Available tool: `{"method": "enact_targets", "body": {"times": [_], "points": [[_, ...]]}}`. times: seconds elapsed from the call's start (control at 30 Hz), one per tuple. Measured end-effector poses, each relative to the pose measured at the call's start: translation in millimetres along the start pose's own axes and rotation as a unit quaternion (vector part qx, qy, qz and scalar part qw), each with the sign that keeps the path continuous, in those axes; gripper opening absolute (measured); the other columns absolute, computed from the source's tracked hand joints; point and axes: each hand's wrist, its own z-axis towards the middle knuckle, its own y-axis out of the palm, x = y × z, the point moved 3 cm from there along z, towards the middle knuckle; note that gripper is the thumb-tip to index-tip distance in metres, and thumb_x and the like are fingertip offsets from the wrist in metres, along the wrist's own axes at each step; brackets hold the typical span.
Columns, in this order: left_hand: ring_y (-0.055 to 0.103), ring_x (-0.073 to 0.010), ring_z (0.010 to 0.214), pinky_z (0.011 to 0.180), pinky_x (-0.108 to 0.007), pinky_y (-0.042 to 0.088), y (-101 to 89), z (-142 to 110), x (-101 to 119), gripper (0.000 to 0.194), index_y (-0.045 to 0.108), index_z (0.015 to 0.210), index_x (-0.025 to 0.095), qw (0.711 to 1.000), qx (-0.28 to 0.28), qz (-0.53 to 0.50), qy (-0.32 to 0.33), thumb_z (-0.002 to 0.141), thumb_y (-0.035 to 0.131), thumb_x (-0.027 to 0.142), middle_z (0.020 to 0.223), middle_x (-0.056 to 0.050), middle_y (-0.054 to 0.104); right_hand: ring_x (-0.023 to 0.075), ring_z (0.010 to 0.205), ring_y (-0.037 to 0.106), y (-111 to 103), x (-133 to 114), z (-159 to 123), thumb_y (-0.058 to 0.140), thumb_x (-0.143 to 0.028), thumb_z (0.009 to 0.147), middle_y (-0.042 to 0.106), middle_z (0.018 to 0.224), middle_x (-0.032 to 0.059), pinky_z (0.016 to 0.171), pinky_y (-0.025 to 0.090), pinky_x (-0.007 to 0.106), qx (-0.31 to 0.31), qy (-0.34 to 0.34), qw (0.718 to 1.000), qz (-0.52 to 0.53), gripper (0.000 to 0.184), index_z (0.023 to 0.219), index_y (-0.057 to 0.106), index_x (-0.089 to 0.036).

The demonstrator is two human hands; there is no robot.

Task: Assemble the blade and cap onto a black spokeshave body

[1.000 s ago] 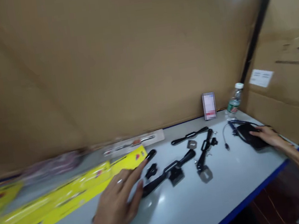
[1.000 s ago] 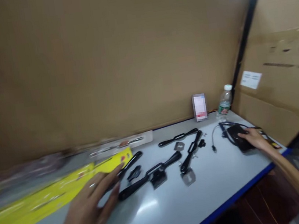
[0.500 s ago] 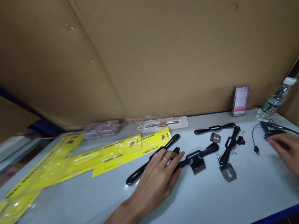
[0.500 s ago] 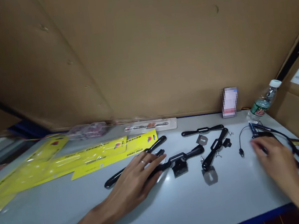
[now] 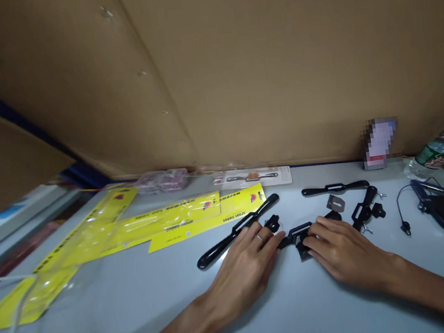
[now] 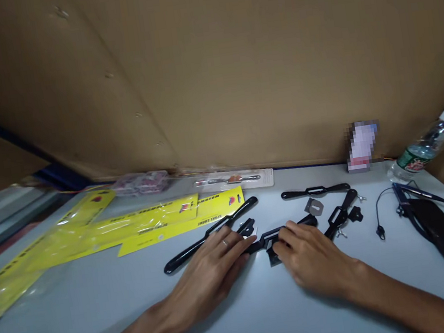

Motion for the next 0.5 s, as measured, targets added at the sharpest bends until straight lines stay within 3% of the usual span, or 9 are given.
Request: {"method": "enact_targets", "body": {"times": [0.1,0.17,0.37,0.5], "points": [[0.054,-0.0272,0.091,0.077,-0.043,0.052,0.5,0,0,0.032,0.059,0.125,0.014,1.000,-0.011,-0.010,-0.007,0.098,0.043,0.007,0.101,-0.010,0.066,0.0235,0.081,0.057,2,-5,-5,0.045,-0.003,0.097,0.065,0.082,0.0083,0.071,0.050,0.036,0.014,-0.065,0.997,-0.048,0.028,0.088,0.069,-0.012],[0.053,-0.0274,0.092,0.078,-0.044,0.051,0.9,0,-1,0.031,0.060,0.123,0.015,1.000,-0.012,-0.015,-0.012,0.098,0.044,0.006,0.101,-0.010,0.064,0.0244,0.081,0.058,2,-7,-6,0.044,-0.003,0.098,0.065,0.083,0.0091,0.068,0.049,0.036,0.019,-0.071,0.996,-0.057,0.028,0.089,0.069,-0.012],[0.051,-0.0270,0.092,0.079,-0.044,0.051,-0.5,-1,-2,0.031,0.060,0.124,0.016,0.999,-0.014,-0.024,-0.016,0.099,0.043,0.008,0.100,-0.010,0.063,0.0260,0.091,0.062,4,1,-3,0.051,-0.017,0.100,0.066,0.099,0.0111,0.071,0.054,0.038,0.025,0.049,0.998,0.039,0.027,0.123,0.062,-0.010],[0.051,-0.0267,0.093,0.080,-0.044,0.051,-1.8,-1,-2,0.034,0.057,0.128,0.017,1.000,-0.002,-0.030,-0.010,0.099,0.044,0.006,0.103,-0.010,0.064,0.0252,0.087,0.061,8,3,0,0.056,-0.017,0.098,0.063,0.098,0.0093,0.066,0.051,0.036,-0.010,0.088,0.993,0.076,0.019,0.114,0.065,-0.015]]}}
